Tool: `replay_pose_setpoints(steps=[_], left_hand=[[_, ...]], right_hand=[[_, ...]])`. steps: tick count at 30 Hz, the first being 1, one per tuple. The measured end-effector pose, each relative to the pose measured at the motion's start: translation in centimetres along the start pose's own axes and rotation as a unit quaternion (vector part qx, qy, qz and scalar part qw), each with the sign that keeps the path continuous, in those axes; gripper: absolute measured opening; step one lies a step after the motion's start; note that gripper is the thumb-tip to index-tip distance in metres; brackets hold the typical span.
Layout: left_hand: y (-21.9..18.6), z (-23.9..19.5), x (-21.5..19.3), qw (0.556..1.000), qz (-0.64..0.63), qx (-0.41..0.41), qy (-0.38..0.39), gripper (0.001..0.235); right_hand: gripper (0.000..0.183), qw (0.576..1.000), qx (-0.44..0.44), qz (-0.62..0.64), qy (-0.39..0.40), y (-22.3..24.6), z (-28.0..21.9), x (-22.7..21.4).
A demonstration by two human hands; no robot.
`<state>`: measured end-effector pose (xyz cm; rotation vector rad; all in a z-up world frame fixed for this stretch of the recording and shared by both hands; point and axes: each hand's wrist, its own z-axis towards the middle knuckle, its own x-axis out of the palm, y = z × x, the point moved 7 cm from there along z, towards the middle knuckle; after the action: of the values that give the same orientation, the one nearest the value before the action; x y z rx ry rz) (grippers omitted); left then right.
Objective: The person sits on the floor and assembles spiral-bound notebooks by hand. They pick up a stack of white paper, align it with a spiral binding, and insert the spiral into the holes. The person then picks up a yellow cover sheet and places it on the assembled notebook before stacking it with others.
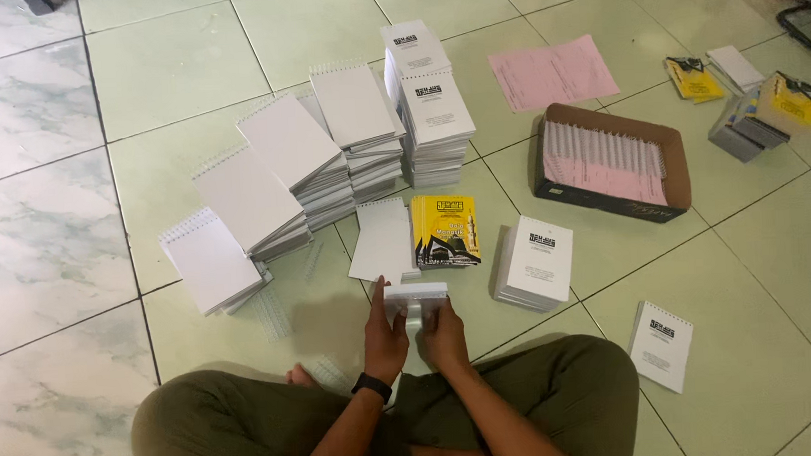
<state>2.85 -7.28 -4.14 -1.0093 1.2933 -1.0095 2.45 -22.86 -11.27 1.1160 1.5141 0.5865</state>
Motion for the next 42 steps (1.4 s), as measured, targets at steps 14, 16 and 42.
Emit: replay_pose_setpoints(steps=[14,16,42], left_hand=[[2.1,0.1,0.8,0.997,-0.038,-0.064,0.01,0.036],[3.4,0.2,1.1,0.997,-0.027,-0.069,0.01,0.031],[5.1,0.4,1.5,0.998,-0.041,-0.051,0.013,0.015]], right_hand=[[0.014,1.0,-0.004,-0.008,0.017,2.3,-1.2,-0.6],[0.016,1.0,-0.007,-0.008,0.015,2.4,-1.4,-0.6],[0.04,0.851,-0.435,-0.134,-0.262,7.1,-5.3,-5.4]])
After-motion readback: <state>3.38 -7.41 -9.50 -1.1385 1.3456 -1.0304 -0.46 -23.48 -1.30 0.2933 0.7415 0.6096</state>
